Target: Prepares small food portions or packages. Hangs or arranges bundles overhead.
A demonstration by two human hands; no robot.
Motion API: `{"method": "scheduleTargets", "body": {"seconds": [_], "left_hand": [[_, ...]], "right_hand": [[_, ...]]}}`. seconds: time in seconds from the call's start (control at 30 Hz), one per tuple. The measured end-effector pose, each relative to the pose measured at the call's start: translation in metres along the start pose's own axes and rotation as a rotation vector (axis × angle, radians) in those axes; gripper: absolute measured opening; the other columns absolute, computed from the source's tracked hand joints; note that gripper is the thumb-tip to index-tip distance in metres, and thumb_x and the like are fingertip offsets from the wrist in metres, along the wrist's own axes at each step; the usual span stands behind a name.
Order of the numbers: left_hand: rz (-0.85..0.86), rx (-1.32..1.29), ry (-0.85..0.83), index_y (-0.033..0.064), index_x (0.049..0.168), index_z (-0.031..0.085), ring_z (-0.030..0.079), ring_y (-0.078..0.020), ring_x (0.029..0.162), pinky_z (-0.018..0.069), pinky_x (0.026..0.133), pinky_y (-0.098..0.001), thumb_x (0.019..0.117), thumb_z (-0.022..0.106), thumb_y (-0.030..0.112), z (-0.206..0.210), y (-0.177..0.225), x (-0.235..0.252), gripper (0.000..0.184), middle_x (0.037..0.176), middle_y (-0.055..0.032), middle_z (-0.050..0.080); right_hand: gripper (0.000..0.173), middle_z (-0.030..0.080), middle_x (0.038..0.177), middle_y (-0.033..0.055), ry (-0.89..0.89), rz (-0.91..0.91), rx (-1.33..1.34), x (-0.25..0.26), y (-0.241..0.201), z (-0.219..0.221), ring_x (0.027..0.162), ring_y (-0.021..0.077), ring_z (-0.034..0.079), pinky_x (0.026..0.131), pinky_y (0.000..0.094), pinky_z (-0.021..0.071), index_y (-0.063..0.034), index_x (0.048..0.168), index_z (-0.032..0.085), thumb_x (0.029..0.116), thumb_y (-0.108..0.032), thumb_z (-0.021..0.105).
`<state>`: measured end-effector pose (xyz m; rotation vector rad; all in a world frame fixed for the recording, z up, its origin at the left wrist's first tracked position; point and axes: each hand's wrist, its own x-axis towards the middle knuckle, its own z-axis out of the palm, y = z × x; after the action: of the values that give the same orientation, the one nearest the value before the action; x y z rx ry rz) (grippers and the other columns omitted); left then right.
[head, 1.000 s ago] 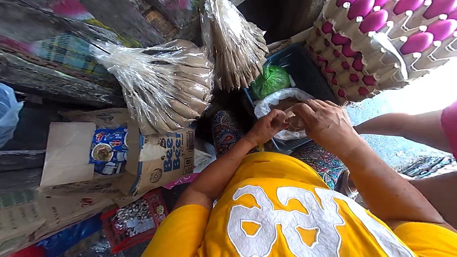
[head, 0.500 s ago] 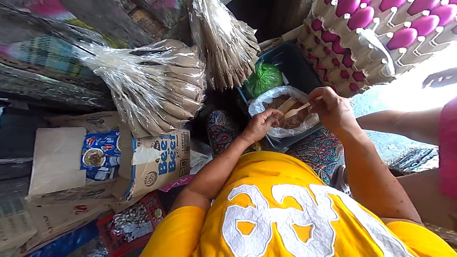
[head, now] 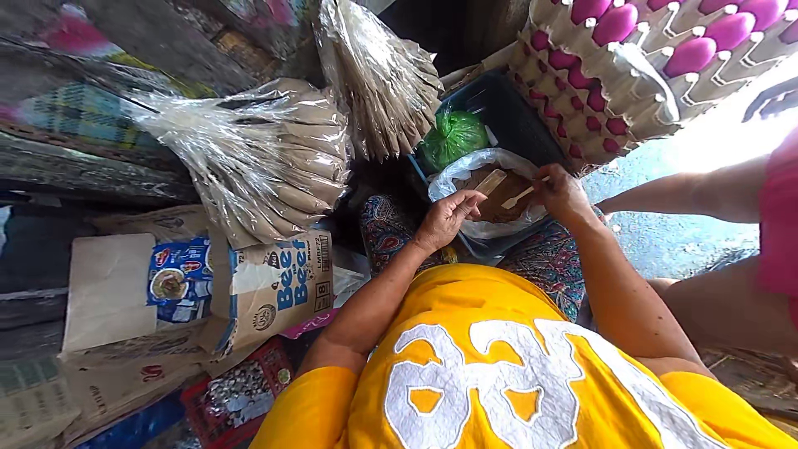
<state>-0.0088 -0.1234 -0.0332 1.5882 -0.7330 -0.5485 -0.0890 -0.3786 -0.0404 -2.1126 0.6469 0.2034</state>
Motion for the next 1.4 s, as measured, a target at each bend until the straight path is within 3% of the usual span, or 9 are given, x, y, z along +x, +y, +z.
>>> {"method": "scheduleTargets", "body": {"seconds": [0.3,0.57,0.8,0.93,1.1,1.4], "left_hand": [[-0.023,0.03,-0.001,-0.005,0.12,0.067,0.067,-0.0097,0.084,0.0567,0.083,-0.0274,0.1088,0.046,0.013,-0.008,0.004,-0.003,0.03,0.094,-0.0084,0.071],[-0.038,0.048,-0.016,-0.005,0.12,0.067,0.068,-0.011,0.085,0.0571,0.083,-0.0289,0.1089,0.045,0.013,-0.008,0.004,0.0,0.031,0.096,-0.0099,0.071],[-0.059,0.074,-0.036,-0.005,0.12,0.068,0.069,-0.012,0.086,0.0574,0.084,-0.03,0.1089,0.046,0.013,-0.008,-0.001,0.002,0.031,0.098,-0.0113,0.072],[-0.012,0.14,-0.03,-0.0043,0.118,0.069,0.069,-0.0139,0.086,0.0577,0.084,-0.031,0.1082,0.047,0.013,-0.004,-0.007,0.005,0.03,0.099,-0.0131,0.072],[0.004,0.198,-0.032,-0.003,0.118,0.07,0.07,-0.0156,0.089,0.0575,0.087,-0.0323,0.108,0.049,0.014,0.0,-0.009,0.007,0.029,0.101,-0.0139,0.072],[0.02,0.267,-0.064,-0.003,0.118,0.071,0.07,-0.0181,0.089,0.0571,0.088,-0.0341,0.1076,0.049,0.014,0.002,-0.007,0.006,0.029,0.1,-0.0145,0.072]], "right_hand": [[0.03,0.068,0.109,0.0252,-0.041,0.023,0.113,0.011,0.01,0.013,0.086,0.033,0.073,0.083,0.0512,0.0597,0.0018,0.133,0.054,0.1072,-0.014,0.053],[0.027,0.067,0.109,0.0244,-0.141,-0.005,0.13,0.015,0.012,0.035,0.086,0.0329,0.072,0.082,0.0522,0.0606,0.0026,0.128,0.056,0.1058,-0.013,0.055],[0.027,0.067,0.107,0.0218,-0.064,0.001,0.255,0.006,0.008,0.007,0.082,0.0258,0.072,0.079,0.0457,0.0614,0.0029,0.128,0.055,0.1056,-0.012,0.054],[0.022,0.064,0.096,0.0092,-0.005,-0.086,0.444,-0.007,-0.004,-0.028,0.074,0.0122,0.068,0.074,0.0338,0.0621,0.0027,0.122,0.054,0.1042,-0.01,0.053],[0.011,0.066,0.085,-0.0052,0.087,-0.21,0.596,-0.021,-0.021,-0.06,0.069,0.0065,0.069,0.07,0.0277,0.0632,-0.0104,0.113,0.054,0.1021,-0.011,0.056],[0.012,0.069,0.084,-0.0074,0.1,-0.316,0.716,-0.03,-0.038,-0.075,0.068,0.0064,0.07,0.07,0.0262,0.0635,-0.0148,0.111,0.054,0.1015,-0.007,0.055]]}}
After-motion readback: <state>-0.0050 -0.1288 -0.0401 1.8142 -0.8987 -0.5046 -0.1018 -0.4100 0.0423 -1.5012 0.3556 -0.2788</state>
